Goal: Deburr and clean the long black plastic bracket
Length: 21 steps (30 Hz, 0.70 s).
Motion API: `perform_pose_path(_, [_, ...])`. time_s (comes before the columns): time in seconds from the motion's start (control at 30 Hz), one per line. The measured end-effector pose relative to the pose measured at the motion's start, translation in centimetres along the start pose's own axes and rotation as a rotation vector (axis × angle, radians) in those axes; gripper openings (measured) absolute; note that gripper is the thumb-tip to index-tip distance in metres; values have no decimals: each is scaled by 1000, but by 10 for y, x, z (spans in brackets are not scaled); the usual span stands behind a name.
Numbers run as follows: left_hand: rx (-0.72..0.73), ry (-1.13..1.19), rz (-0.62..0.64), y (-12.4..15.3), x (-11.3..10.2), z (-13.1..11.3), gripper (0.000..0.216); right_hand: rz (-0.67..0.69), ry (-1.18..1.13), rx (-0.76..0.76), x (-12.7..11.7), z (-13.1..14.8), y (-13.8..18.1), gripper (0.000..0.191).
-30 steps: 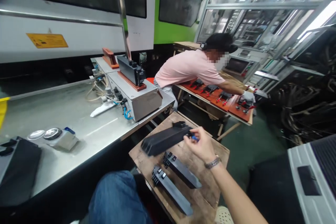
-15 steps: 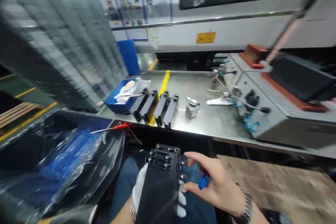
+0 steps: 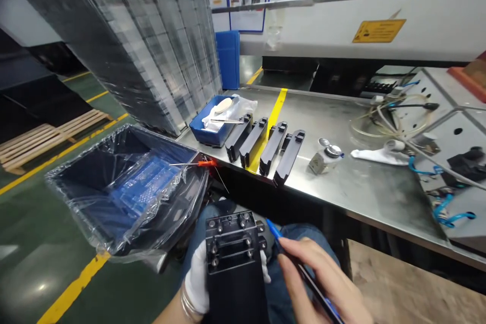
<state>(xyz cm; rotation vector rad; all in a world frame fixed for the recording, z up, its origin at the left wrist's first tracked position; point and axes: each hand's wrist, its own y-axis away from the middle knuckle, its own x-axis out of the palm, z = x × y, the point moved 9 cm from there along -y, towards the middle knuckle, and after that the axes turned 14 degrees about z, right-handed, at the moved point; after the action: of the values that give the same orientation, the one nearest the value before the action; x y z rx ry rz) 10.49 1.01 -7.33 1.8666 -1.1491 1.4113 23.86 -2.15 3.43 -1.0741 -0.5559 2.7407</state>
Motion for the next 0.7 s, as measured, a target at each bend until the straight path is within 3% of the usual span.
perform_pose_path(0.2, [-63, 108, -237, 32, -38, 19, 50, 49, -33, -108, 25, 29, -12, 32])
perform_pose_path(0.43, [-111, 135, -171, 24, -23, 19, 49, 86, -49, -136, 33, 29, -18, 32])
perform_pose_path(0.7, [-108, 166, -179, 21, -27, 20, 65, 77, -102, -98, 28, 31, -12, 33])
